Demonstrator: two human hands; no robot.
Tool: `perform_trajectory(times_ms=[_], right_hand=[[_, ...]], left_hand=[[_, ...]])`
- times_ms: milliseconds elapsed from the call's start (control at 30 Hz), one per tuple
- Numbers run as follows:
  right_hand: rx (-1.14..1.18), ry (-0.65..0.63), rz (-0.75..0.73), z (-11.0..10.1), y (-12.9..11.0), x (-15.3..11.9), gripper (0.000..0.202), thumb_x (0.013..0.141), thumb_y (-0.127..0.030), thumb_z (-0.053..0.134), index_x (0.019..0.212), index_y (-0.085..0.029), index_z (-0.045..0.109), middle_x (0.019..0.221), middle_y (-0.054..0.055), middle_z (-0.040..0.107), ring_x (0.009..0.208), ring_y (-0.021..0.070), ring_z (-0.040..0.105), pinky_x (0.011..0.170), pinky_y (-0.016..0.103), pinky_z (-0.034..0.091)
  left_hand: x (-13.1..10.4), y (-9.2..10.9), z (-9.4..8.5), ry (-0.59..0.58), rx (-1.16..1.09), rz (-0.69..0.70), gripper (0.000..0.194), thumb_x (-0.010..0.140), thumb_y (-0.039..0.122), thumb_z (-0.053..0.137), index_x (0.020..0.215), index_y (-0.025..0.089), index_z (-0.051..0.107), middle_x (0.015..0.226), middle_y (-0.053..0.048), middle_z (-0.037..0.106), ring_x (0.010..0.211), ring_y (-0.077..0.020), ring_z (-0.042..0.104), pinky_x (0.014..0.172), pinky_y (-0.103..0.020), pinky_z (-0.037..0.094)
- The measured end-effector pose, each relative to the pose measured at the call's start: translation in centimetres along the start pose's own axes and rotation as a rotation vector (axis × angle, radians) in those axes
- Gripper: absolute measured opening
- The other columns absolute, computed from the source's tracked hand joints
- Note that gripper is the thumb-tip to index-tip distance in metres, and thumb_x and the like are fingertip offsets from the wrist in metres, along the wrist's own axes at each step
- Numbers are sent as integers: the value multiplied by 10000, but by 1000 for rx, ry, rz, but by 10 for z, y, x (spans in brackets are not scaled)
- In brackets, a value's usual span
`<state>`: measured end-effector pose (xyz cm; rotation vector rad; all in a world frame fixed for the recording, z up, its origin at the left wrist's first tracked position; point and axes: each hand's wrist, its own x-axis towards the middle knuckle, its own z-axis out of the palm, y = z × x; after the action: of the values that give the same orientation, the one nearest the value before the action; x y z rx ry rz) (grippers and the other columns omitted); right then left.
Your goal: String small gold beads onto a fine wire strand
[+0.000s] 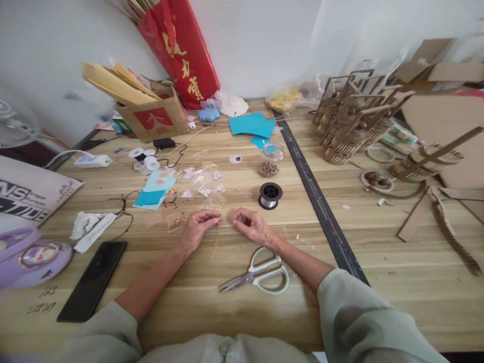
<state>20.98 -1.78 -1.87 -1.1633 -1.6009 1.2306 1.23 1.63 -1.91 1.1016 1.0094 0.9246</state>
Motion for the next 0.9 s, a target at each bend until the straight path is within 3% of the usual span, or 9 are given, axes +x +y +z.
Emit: perform_trajectory(times_ms=[333,600,900], right_hand=[[-26,-5,-50,3,-4,-1,184,823,-324,553,785,-144,546,603,-29,472,498,70,375,454,192,296],[-135,81,-128,8,-10,-3,128,814,-256,543,753,-147,570,611,-15,533,544,86,460,508,196,363],[-27,84,-58,17,-24,-9,157,820,-279,538,730,-150,536,604,-28,507,514,71,415,463,183,317]], left_hand=[[-3,6,5,-10,56,57,158,612,250,759,708,142,695,647,-5,683,606,-121,613,646,-251,506],[-3,2,6,-39,42,60,149,607,223,762,703,137,687,606,4,661,582,-110,597,614,-226,477],[-4,-1,10,-50,-75,37,120,602,178,759,686,131,687,624,-4,661,598,-102,581,624,-215,452]])
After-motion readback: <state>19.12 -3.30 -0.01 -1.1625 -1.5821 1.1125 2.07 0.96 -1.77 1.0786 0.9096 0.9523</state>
